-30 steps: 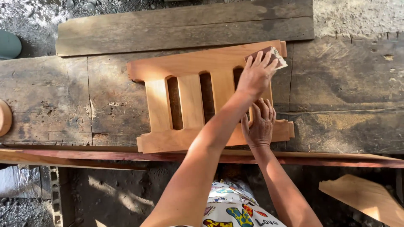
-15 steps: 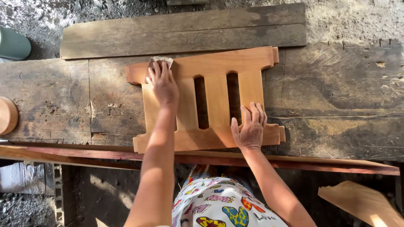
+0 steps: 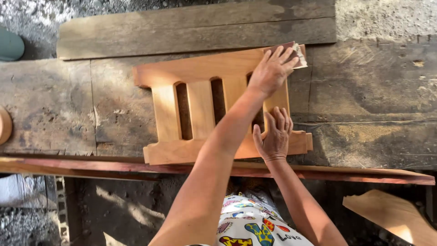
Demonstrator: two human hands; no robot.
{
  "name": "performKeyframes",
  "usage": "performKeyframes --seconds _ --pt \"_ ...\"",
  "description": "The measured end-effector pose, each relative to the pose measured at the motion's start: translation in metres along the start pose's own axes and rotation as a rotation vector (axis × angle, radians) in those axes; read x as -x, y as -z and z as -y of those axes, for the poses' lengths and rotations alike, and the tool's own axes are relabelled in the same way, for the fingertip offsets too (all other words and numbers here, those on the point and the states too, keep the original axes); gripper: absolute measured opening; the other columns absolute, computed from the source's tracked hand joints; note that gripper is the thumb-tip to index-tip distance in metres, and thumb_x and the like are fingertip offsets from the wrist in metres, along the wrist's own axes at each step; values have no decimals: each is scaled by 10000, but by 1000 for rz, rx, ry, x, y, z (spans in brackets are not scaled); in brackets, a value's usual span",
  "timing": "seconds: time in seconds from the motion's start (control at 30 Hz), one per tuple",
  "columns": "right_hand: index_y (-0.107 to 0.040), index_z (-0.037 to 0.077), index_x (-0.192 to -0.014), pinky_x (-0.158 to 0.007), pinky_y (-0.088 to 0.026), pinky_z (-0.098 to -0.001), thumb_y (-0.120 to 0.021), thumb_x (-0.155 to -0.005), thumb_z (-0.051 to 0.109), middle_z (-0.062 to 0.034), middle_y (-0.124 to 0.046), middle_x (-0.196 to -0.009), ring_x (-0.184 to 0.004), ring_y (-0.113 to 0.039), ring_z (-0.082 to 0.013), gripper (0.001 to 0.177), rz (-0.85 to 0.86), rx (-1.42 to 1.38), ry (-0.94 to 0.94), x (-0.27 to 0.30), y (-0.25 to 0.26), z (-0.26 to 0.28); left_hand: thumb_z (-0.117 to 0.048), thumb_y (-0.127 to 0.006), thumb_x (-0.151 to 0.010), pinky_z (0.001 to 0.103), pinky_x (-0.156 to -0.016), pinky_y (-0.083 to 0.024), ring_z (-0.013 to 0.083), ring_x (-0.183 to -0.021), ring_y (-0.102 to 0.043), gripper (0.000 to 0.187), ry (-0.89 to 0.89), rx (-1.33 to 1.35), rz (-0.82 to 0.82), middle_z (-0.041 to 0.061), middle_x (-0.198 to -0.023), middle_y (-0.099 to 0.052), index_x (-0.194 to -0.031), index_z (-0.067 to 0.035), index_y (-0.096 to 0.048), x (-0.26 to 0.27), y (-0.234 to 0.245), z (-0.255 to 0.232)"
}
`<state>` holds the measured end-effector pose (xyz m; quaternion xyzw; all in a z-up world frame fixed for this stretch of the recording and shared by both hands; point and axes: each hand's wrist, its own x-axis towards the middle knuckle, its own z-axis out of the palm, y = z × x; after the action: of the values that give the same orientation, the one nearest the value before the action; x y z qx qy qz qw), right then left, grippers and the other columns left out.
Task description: The person sands a wooden piece with cutouts using a sanding block. They hold the piece steady with one hand while rubbing the sanding block over the surface and edges with the other hand.
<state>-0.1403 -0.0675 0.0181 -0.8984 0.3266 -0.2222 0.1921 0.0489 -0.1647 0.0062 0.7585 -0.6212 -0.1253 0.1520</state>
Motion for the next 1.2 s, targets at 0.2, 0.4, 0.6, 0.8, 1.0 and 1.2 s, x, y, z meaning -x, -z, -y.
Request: performKeyframes --seconds 0.2,0.4,0.6,0.8,1.0,1.2 --pt "-631 78 -1284 -1128 -321 -521 -601 -886 390 -154 -493 -1398 -1389 -434 -369 507 -32 148 83 7 -14 -14 -304 -666 -972 389 -969 -443 258 -1283 -556 197 74 -491 -788 6 -1359 -636 -1158 -357 -703 134 5 161" --pt "-650 89 -1250 -1122 -334 -501 -611 -893 424 -145 -511 -1371 -1363 -466 -361 491 -97 110 134 8 -21 -22 -358 -618 -1040 555 -1103 -417 327 -1376 -495 329 734 -259 -621 33 -1466 -583 -1355 -284 -677 255 49 254" --pt "-662 50 -1247 -1098 -342 -506 -588 -948 373 -185 -526 -1359 -1342 -476 -400 447 -99 100 165 8 -16 -19 -189 -402 -970 441 -965 -463 295 -1111 -575 228 507 -573 -551 54 -1131 -600 -999 -218 -626 181 7 166" --pt "-646 47 -1283 -1107 -339 -493 -445 -1056 415 -181 -557 -1335 -1322 -497 -402 476 -96 16 148 9 -12 -17 -285 -659 -874 446 -892 -431 294 -1076 -492 222 147 -205 -487 49 -1132 -499 -1031 -188 -536 196 27 -20" --pt "-661 60 -1271 -1106 -350 -485 -457 -1084 378 -144 -540 -1367 -1332 -485 -389 421 -92 -1 133 14 -20 -28 -362 -551 -1001 474 -1060 -465 308 -1358 -529 303 119 -20 -248 27 -1366 -612 -1273 -250 -621 300 28 5" --pt "-604 57 -1343 -1110 -362 -559 -514 -1079 283 -178 -514 -1370 -1346 -458 -451 359 -40 -109 140 25 -3 -33 -239 -671 -959 384 -999 -453 279 -1215 -582 229 268 -353 -480 46 -1286 -652 -1187 -226 -678 433 93 37"
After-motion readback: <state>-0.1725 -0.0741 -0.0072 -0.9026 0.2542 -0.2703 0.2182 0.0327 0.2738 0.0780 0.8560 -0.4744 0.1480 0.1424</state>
